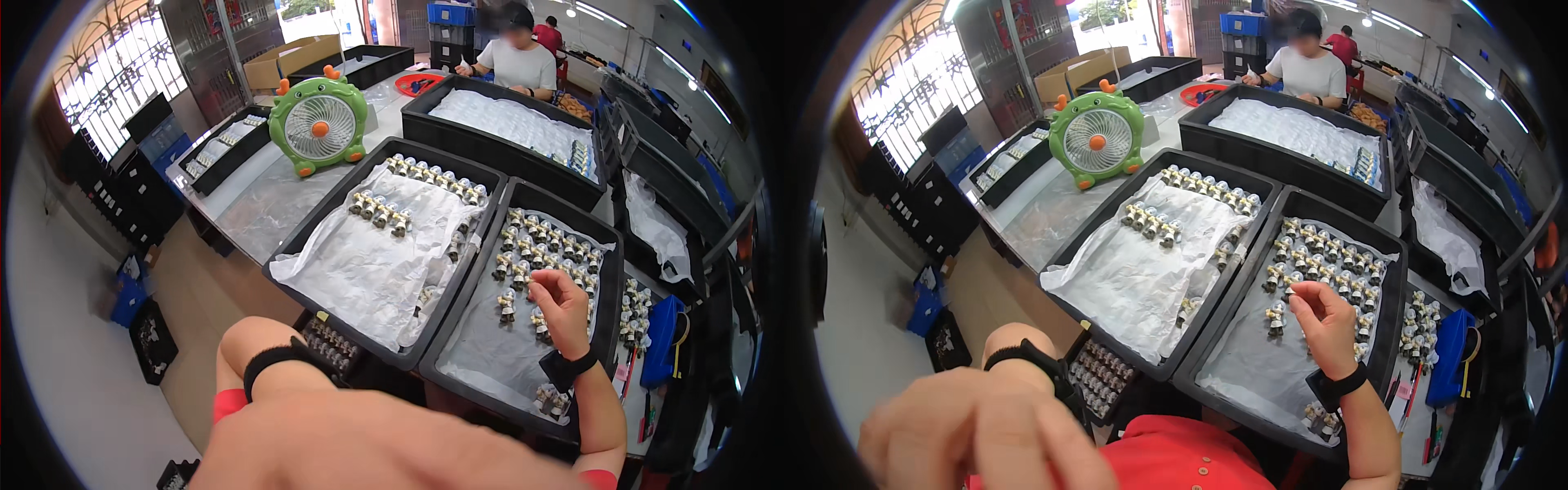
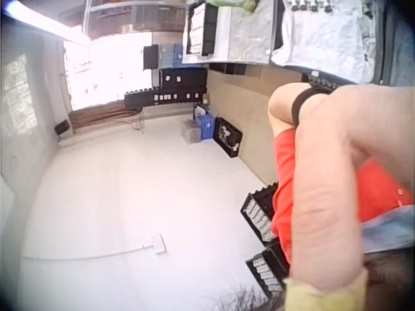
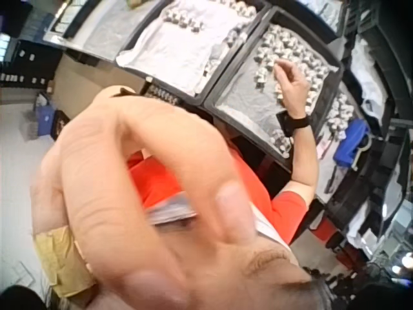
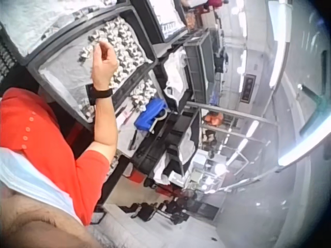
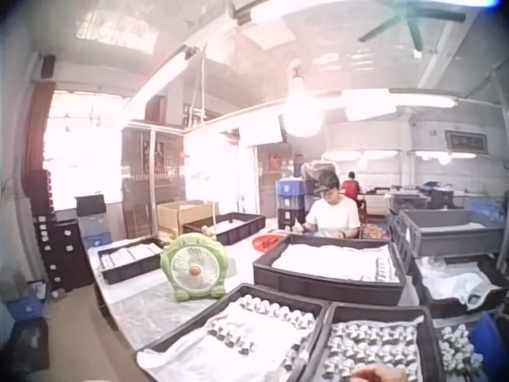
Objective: The person repeatedly picks up small cylindrical components from a tray, attaches a yellow cap to each one, and places the assembled unit into a separate tray. The process is repetitive and involves handling the items one at a time.
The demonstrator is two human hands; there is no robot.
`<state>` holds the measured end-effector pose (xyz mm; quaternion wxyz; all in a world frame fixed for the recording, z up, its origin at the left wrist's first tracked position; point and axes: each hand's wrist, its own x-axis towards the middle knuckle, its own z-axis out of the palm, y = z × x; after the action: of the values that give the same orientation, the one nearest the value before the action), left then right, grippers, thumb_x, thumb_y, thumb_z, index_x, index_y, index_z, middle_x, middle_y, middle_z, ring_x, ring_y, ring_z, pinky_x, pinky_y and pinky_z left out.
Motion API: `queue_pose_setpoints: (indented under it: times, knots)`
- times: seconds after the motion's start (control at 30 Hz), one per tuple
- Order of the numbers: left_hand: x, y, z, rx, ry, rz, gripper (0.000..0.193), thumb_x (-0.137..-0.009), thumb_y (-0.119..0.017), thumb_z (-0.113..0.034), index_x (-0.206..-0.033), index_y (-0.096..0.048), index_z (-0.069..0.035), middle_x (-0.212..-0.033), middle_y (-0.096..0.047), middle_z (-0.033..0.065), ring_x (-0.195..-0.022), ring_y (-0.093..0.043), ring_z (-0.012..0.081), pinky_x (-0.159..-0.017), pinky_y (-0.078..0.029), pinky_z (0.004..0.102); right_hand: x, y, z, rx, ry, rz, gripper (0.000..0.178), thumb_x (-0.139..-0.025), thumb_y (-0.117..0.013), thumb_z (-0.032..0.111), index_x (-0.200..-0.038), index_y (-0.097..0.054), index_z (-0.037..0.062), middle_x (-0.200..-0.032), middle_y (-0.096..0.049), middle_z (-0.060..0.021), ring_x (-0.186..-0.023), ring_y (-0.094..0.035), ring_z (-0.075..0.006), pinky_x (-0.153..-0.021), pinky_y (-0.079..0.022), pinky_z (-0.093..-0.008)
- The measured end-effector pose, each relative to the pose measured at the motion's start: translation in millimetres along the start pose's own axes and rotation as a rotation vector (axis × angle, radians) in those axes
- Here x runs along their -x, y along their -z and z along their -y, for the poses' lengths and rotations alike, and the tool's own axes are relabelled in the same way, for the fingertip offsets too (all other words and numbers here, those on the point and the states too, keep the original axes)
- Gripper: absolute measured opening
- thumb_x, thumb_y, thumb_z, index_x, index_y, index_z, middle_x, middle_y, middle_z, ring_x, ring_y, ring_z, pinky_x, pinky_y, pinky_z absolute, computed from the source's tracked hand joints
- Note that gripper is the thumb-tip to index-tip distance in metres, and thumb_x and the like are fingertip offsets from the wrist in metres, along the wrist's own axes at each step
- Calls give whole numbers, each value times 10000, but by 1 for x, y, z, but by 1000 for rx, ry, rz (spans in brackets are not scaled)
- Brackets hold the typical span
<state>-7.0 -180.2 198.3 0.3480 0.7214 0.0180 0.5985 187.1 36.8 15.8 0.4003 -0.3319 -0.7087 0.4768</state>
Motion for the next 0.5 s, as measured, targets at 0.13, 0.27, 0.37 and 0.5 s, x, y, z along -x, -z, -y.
queue_pose_setpoints:
  times: [0.13, 0.27, 0.37, 0.5]
  knots:
    - [8, -34, -24, -35, -44, -132, 225, -853, -579, -78, -1066, -636, -122, -1149, -592, -11, -1086, -542, 84, -919, -460, 317, -1, 10, -5, 56, 39, -15, 132, -850, -611, 72, -963, -639, 10, -764, -638, 8, -676, -561, -26, -582, -427, -183]
    - [12, -33, -6, -215, -560, 166, 250, -858, -573, -98, -1095, -633, -149, -1140, -605, -39, -1080, -552, 65, -913, -466, 299, -6, 3, -5, 30, 63, 21, 136, -840, -618, 78, -955, -642, 10, -788, -664, -33, -726, -618, -76, -656, -483, -220]
    - [18, -47, -6, -442, -771, 145, 207, -883, -551, -168, -1064, -649, -145, -1070, -634, -35, -1028, -582, 84, -858, -477, 278, -8, 3, -13, 102, 130, 22, 143, -819, -623, 88, -930, -648, 2, -806, -685, -88, -725, -649, -129, -665, -504, -246]
    - [41, -53, -19, -335, -346, 39, 243, -905, -542, -279, -1052, -641, -112, -1071, -624, 26, -967, -593, 164, -827, -479, 314, -6, -8, -19, 124, 167, 102, 145, -810, -615, 99, -907, -650, -3, -803, -684, -103, -718, -657, -160, -672, -513, -271]
